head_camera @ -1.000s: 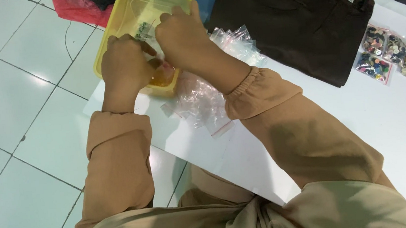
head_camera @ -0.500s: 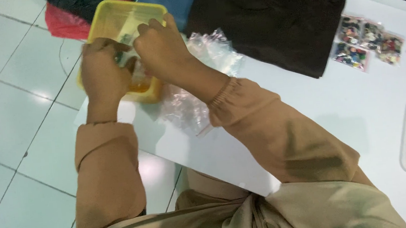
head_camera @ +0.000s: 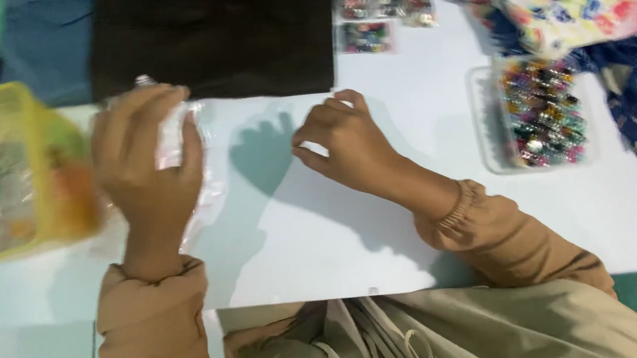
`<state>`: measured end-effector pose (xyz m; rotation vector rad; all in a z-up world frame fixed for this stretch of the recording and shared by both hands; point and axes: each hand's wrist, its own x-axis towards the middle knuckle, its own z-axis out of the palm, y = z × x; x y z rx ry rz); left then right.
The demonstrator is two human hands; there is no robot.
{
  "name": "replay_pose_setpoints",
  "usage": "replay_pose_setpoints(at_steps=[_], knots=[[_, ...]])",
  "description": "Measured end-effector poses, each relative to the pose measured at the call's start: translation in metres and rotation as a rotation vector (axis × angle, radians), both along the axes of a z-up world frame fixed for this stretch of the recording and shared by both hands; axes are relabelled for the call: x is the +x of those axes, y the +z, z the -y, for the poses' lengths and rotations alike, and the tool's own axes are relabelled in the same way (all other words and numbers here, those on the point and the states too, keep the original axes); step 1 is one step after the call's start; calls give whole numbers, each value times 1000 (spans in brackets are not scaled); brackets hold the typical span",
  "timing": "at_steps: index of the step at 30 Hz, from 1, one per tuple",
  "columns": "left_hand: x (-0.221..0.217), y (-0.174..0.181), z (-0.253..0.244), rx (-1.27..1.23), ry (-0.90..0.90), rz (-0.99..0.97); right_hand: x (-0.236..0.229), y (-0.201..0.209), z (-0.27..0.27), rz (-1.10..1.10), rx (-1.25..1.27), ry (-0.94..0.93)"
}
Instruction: The person picks various buttons from a container and plastic bags, sorts them into groups on the table by color, and then puts them into a small plastic bag.
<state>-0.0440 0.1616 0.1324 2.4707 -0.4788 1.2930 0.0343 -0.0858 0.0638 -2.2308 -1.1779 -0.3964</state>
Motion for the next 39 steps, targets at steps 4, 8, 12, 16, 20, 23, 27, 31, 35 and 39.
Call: replay_pose_setpoints(at_steps=[4,8,12,16,20,23,27,31,35,39], knots=[[36,-21,89,-58,-176,-107,-8,5,93,-75,14,-119],[63,-51,170,-52,-323,-166,5,1,185,-70,81,-248],[79,-75,239,-5,-486,-317,17,5,265,-86,101,-375],[93,-78,295,-35,-562,-383,22,-9,315,-51,142,-481],[108,-85,328,-3,-548,-460,18,-18,321,-95,271,-526],[119,-97,341,33,-519,-517,16,-23,318,-79,238,-553],[127,-99,349,31,-522,-584,9,-16,309,-96,121,-593],[132,-98,350,19,-540,-610,8,-16,302,-126,104,-547],[130,-108,347,-7,-543,-580,7,-23,298,-112,-3,-582],[127,-108,347,-35,-532,-565,7,-26,297,-114,-66,-611]])
